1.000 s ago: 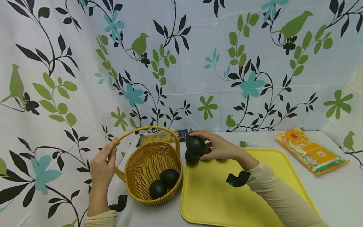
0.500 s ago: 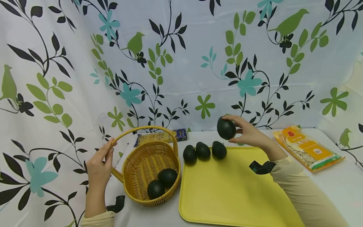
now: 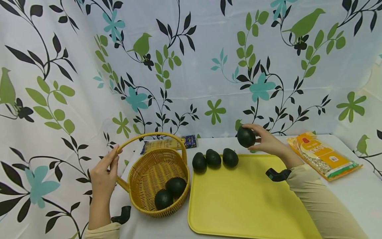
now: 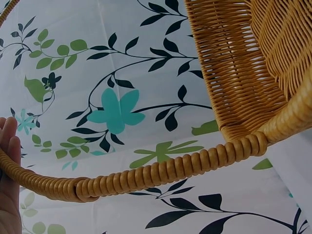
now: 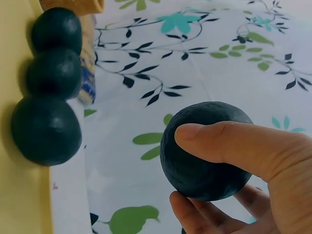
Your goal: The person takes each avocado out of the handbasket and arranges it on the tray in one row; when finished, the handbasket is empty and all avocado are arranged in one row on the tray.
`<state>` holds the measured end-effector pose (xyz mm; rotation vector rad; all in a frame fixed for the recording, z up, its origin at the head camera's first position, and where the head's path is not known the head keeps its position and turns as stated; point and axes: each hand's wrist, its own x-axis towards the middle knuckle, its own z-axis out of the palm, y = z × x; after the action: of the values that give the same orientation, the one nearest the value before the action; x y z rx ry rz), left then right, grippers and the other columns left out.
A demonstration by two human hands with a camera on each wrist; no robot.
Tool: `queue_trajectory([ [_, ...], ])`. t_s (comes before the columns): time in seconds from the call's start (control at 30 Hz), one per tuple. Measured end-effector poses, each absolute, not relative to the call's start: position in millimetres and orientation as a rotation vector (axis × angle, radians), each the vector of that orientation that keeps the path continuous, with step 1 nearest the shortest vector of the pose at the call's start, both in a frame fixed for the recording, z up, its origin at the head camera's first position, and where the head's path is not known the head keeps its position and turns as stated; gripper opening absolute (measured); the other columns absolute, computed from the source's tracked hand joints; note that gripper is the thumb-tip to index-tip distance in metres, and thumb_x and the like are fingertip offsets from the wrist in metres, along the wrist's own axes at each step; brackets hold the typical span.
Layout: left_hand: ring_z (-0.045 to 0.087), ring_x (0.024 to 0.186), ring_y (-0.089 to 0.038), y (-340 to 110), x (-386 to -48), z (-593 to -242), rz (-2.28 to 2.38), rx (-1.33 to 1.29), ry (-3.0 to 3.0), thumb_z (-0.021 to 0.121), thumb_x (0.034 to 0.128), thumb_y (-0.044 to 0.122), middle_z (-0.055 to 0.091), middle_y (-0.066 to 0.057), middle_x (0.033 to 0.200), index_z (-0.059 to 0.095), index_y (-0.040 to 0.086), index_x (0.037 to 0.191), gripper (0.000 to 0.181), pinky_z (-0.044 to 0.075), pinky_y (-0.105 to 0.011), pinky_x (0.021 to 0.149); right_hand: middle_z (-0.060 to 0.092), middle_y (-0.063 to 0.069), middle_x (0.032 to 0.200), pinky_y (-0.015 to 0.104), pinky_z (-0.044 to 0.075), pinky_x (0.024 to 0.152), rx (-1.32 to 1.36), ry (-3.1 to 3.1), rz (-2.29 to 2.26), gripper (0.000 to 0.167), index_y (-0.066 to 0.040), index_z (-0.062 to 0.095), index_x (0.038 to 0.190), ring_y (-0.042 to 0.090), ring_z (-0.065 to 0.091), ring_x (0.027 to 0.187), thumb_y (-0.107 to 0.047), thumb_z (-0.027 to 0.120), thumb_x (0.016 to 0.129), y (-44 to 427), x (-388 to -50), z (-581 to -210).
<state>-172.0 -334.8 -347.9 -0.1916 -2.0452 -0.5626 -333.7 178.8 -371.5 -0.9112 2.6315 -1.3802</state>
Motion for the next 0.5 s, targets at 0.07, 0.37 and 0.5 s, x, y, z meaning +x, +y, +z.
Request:
queue_trajectory([
  [0.07,0.040,0.101,0.029,-334.7,-172.1,-347.8,-0.561,-0.190,-2.046,0.061,0.0869,-0.005,0.071,-0.017,0.103,0.060,0.014,0.128,0.045,0.034,0.005,0.076,0.027,0.018,0.148,0.048,0.050,0.091,-0.896,2.628,-1.382,0.084,-0.016,0.035,0.143,0.041,0.045,0.121,0.001,0.076,0.073,181.5,-336.9,-377.4],
  [0.37,0.041,0.101,0.028,-335.1,-172.5,-347.7,-0.561,-0.190,-2.047,0.060,0.0869,-0.005,0.071,-0.016,0.103,0.060,0.016,0.128,0.047,0.034,0.003,0.072,0.024,0.021,0.151,0.053,0.048,0.092,-0.898,2.626,-1.363,0.080,-0.013,0.037,0.142,0.049,0.039,0.126,0.000,0.075,0.073,190.6,-348.2,-406.5],
  [0.5,0.041,0.100,0.028,-335.5,-172.2,-347.9,-0.563,-0.189,-2.048,0.060,0.0870,-0.005,0.071,-0.017,0.103,0.061,0.013,0.127,0.044,0.033,0.003,0.071,0.025,0.023,0.150,0.055,0.047,0.092,-0.899,2.630,-1.341,0.079,-0.010,0.036,0.142,0.051,0.037,0.127,0.002,0.074,0.074,192.4,-348.7,-416.3],
])
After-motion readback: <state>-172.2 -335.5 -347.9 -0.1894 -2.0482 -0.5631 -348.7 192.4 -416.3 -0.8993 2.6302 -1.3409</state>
